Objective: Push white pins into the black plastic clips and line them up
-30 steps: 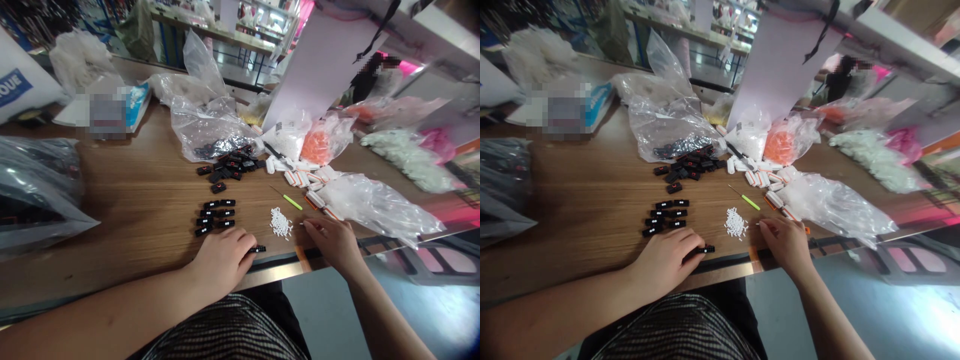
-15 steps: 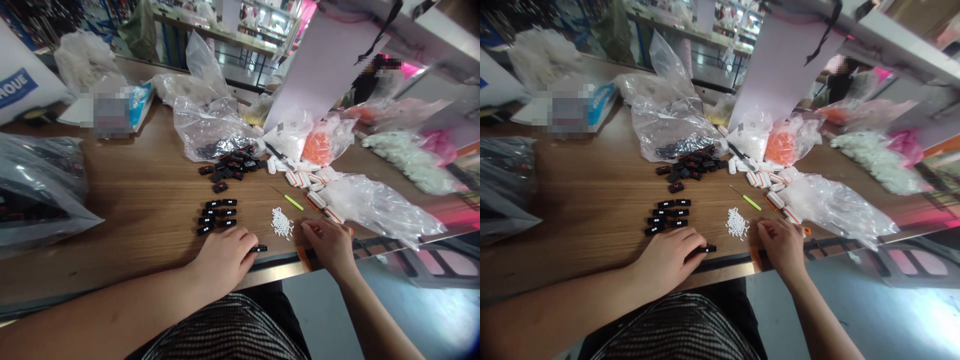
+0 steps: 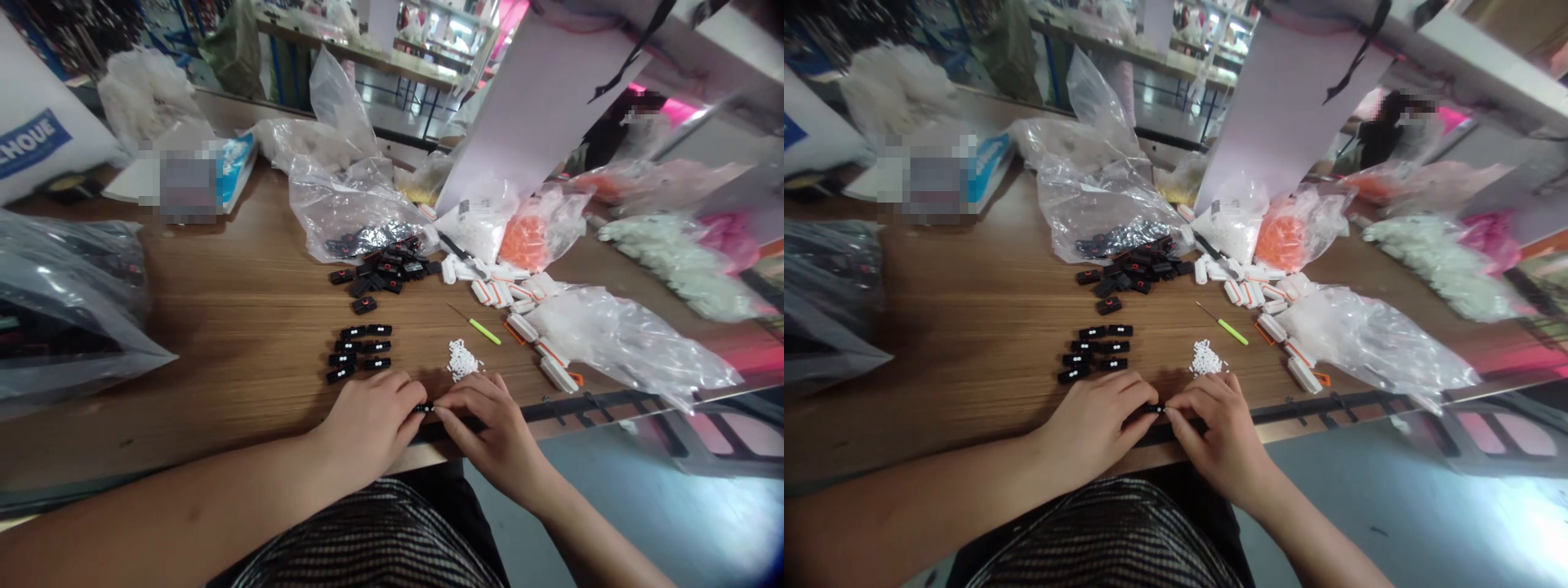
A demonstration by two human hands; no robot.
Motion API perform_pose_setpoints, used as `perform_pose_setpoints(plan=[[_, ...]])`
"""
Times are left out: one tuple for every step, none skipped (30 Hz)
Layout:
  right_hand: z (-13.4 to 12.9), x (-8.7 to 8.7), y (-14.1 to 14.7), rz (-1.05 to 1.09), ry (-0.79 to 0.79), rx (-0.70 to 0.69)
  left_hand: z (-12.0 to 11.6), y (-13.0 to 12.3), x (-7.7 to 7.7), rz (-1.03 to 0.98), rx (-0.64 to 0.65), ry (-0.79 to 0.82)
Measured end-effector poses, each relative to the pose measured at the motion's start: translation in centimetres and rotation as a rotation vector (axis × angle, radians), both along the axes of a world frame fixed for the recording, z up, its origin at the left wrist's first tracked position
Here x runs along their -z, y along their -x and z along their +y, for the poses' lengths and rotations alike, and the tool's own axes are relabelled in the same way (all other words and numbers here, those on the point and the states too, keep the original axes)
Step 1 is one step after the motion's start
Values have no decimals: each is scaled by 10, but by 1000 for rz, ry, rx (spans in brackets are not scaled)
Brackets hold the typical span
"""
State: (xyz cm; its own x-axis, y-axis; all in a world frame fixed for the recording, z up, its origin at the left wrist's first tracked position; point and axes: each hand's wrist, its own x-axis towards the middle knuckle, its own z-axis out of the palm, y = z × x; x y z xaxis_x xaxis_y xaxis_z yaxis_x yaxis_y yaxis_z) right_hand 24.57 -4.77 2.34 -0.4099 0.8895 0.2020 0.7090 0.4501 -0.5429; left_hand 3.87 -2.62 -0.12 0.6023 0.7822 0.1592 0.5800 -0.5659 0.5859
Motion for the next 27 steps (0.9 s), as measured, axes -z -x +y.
perform_pose_setpoints(plan=[[0,1,1,-7,-3,-5,0,0,0,0,1,-2],[1,1,1,-17,-7,-9,0,0,0,-1,2,-4],[1,1,2,-28,-12,-10,0,1,0,-3,3,-7],[1,0,2,-39,-18,-9,0,1,0,-5,5,-10],[1,0,3,-50,-25,-9,0,1,0,-8,8,-13],[1,-1,3,-60,-33,-12,0,1,0,-10,8,-16],[1,-1,4,-70,-45,-15,0,0,0,-10,5,-16],[1,-2,5,-83,-60,-19,0,0,-1,-7,0,-13],[0,-2,5,-97,-77,-23,0,0,-1,-2,-5,-9],[0,-2,6,-112,-94,-26,0,0,-1,1,-8,-5],[-1,-2,6,-126,-109,-28,0,0,-2,2,-8,-2],[-1,-2,6,-137,-122,-29,0,0,-2,3,-6,-1],[-2,-2,6,-145,-129,-29,0,0,-1,1,-4,-2],[-2,-2,7,-150,-134,-28,0,0,-1,0,-2,-1],[-2,-2,7,-153,-139,-30,0,0,-1,1,-2,1],[-3,-2,6,-155,-143,-31,0,0,-1,4,-5,3],[-3,-2,6,-156,-149,-32,0,0,-1,5,-7,5],[-3,-2,6,-156,-157,-32,0,0,-1,5,-9,7],[-4,-2,5,-153,-166,-29,0,0,-1,4,-10,8],[-4,-2,5,-147,-175,-23,0,0,-1,2,-10,8],[-5,-2,4,-137,-182,-17,0,0,-1,-2,-9,7],[-6,-2,4,-127,-185,-12,0,0,-1,-2,-9,6],[-6,-2,4,-118,-184,-11,0,0,-1,-3,-9,6],[-7,-2,5,-112,-180,-13,0,0,-1,-2,-9,4],[-7,-1,5,-108,-176,-17,1,0,-1,-2,-9,4],[-7,-1,6,-105,-175,-20,1,0,0,-1,-9,3],[-8,-1,6,-101,-180,-22,1,0,0,0,-9,4]])
